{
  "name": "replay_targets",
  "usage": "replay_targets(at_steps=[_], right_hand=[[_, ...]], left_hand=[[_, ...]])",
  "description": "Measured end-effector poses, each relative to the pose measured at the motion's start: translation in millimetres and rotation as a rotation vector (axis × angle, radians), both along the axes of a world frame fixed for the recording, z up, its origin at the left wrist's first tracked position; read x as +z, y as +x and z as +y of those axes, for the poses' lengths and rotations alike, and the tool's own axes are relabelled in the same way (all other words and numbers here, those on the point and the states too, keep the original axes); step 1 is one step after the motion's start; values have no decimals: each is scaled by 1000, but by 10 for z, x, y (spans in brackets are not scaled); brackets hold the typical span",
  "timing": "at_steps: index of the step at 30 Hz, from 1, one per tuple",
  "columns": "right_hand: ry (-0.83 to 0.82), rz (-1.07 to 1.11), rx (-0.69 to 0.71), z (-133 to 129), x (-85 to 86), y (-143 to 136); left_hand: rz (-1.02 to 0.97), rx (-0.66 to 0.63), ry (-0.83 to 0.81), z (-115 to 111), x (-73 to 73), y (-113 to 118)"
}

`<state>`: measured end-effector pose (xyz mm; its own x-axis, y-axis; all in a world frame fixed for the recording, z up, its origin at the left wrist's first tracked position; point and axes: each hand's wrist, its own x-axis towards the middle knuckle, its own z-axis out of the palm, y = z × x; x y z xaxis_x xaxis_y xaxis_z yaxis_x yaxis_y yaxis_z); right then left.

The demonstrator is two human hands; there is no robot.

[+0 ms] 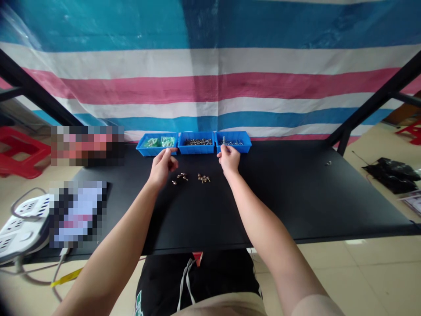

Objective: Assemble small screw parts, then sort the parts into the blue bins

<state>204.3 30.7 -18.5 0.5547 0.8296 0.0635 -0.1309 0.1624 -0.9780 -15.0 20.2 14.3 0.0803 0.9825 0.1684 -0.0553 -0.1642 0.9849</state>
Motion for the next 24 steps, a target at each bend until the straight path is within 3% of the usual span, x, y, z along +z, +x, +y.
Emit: replay_targets(at_steps=[3,7,13,15,18,21,24], right_hand=[[-26,26,-49,43,49,163],[-44,88,118,22,123,292],[-30,-68,230,-53,90,155],[-28,-196,238,-74,53,85],[-18,-504,232,-143,36,-28],[-37,-930,251,-271,86,-176],[32,-1261,394,-400,151,-333]], left_hand=[[3,17,0,4,1,0],[15,21,-4,-13,24,9],[69,45,-18,9,10,-11],[168,95,19,26,-20,-34],[502,196,182,36,-65,-81],[838,158,322,28,-92,-125],[977,103,331,23,-106,-147]])
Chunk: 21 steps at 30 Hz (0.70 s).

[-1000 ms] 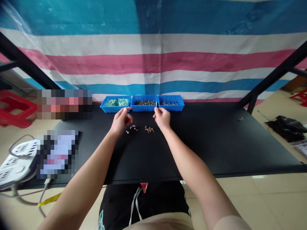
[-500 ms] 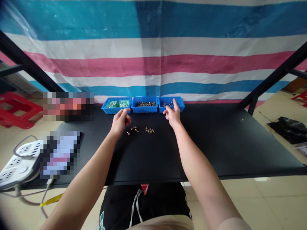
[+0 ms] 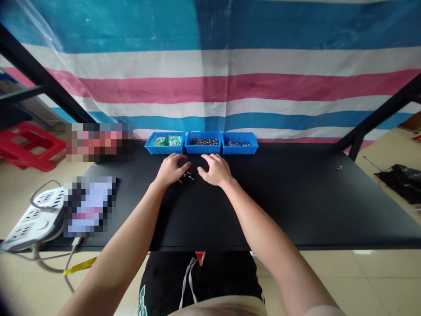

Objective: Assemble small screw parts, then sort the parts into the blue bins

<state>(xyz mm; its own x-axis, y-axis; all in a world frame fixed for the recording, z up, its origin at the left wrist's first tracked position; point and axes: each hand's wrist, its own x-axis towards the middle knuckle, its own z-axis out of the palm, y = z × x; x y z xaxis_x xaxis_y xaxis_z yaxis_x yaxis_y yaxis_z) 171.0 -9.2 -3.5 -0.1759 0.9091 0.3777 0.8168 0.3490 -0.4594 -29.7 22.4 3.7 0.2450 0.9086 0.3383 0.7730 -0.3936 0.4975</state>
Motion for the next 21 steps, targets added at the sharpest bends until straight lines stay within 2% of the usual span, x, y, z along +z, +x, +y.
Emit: replay_targets(at_steps=[3,5,16,21], right_hand=[[-28,-171,156,-62,17,-96],[-71,-233,185,-64,1,-114],[-99,-222,244,-30,-67,-93],[-88,-267,145,-75,27,-99]], left_hand=[[20,5,-16,7,-9,-4],[18,7,-22,15,-14,-1],[2,-19,-41,33,-43,5],[-7,-30,-31,40,-52,1]])
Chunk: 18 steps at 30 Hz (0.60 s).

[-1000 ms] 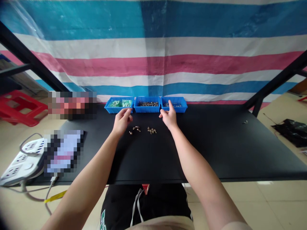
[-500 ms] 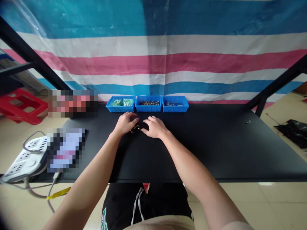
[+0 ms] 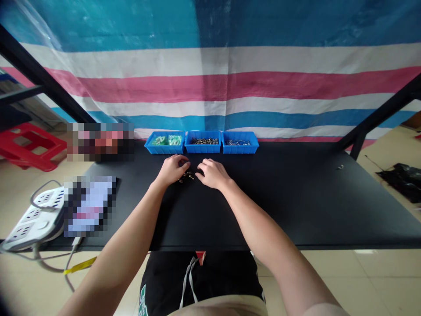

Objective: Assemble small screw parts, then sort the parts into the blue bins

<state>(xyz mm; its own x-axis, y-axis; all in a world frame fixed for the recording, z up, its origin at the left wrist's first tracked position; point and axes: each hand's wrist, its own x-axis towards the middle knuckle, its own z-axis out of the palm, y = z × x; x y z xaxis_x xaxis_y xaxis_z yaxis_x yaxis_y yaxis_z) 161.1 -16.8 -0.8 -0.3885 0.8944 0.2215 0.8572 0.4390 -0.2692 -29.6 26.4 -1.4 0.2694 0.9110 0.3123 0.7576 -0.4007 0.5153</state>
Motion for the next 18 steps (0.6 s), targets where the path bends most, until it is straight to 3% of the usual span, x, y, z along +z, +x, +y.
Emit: replay_targets(at_steps=[8,18], right_hand=[[-195,-186,-279,-53,166,-59],[-113,-197,-259,-75,48,-269]], left_hand=[[-1,-21,-18,1,-6,4],[9,-82,-14,14,-51,6]])
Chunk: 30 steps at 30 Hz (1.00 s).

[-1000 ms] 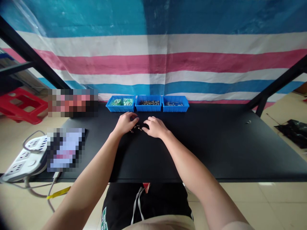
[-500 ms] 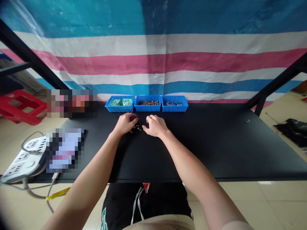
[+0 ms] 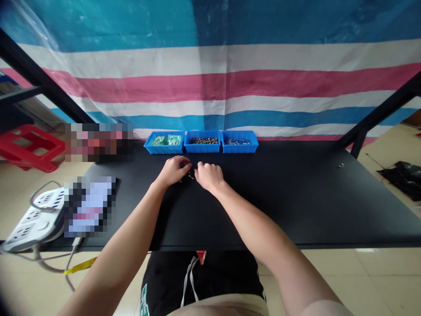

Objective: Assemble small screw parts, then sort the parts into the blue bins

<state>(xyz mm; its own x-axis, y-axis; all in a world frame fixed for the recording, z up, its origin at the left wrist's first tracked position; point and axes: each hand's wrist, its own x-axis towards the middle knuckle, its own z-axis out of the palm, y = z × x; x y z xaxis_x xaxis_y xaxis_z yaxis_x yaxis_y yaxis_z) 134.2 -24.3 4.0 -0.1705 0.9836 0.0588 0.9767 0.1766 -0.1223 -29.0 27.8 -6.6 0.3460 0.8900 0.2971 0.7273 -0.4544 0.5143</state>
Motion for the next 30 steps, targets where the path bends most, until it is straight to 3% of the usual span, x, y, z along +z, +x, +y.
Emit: replay_targets(at_steps=[13,18,30], right_hand=[[56,117,31,12,64,76],[-57,53,11,-26,129,118],[-17,29,164,-27,55,95]], left_hand=[[-14,-13,9,-21,29,16],[-5,-5,-6,-18,30,15],[-10,-10,-6,-14,28,27]])
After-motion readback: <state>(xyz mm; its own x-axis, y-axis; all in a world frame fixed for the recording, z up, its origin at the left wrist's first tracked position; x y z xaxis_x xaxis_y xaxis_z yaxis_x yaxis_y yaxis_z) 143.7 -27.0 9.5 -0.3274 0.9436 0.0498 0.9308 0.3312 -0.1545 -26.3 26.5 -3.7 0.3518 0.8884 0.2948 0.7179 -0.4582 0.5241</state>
